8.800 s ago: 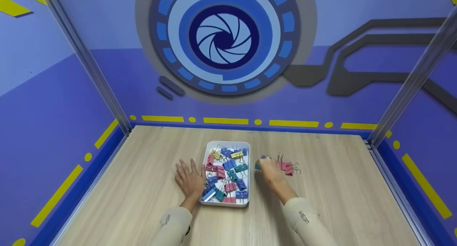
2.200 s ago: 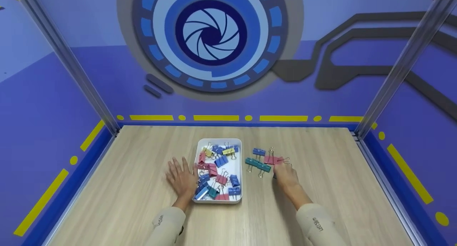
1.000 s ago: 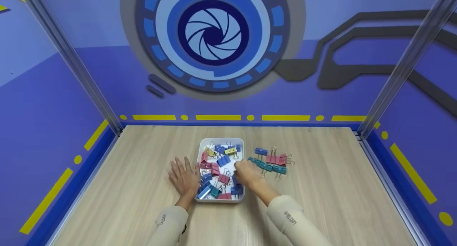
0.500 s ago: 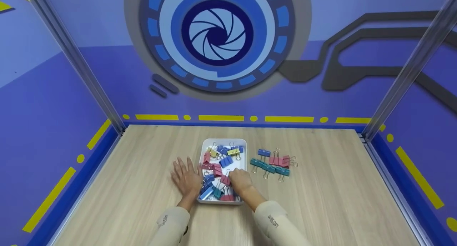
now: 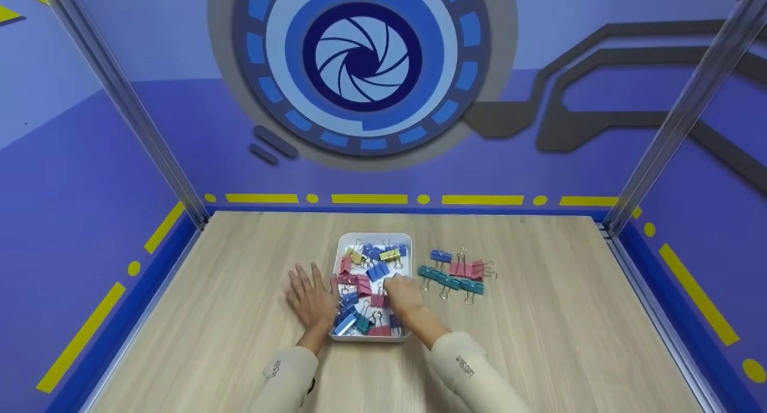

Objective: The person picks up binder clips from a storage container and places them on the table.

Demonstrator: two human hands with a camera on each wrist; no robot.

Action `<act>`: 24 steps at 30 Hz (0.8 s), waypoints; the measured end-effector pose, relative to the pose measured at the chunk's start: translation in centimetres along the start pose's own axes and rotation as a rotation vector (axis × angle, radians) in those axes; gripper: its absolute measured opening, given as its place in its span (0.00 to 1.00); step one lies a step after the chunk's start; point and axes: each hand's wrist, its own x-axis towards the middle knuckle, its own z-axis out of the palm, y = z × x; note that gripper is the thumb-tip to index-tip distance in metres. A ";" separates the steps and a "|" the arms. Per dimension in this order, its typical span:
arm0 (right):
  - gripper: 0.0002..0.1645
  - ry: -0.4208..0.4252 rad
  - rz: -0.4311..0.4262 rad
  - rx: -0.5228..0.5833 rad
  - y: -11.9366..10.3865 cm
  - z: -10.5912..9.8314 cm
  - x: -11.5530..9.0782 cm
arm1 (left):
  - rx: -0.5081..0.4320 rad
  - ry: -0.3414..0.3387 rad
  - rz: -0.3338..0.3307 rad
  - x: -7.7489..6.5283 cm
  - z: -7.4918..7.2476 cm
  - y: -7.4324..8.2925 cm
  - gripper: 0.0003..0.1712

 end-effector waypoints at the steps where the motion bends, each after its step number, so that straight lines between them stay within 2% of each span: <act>1: 0.11 0.014 -0.003 0.004 0.1 -0.5 0.0 | -0.010 0.003 0.004 0.0 0.0 0.0 0.40; 6: 0.19 0.093 -0.046 -0.007 1.8 -3.3 -0.2 | -0.019 0.024 -0.002 -0.1 -0.2 -0.6 0.40; 8: 0.18 0.110 -0.040 -0.024 3.3 -4.4 -0.6 | -0.005 0.029 -0.013 -0.3 -0.3 -0.9 0.40; 12: 0.14 0.084 0.052 -0.029 7.4 -6.9 -2.2 | 0.005 0.029 -0.022 -0.6 -0.2 -1.2 0.40; 16: 0.12 0.035 0.176 -0.004 12.0 -9.1 -5.1 | -0.014 0.040 -0.003 -0.7 0.2 -0.9 0.40; 20: 0.10 0.038 0.213 -0.030 15.2 -9.4 -7.8 | -0.010 0.045 0.009 -0.4 0.2 -0.4 0.40; 24: 0.09 0.041 0.246 -0.045 16.8 -7.8 -9.4 | -0.009 0.023 0.008 -0.1 -0.2 -0.1 0.40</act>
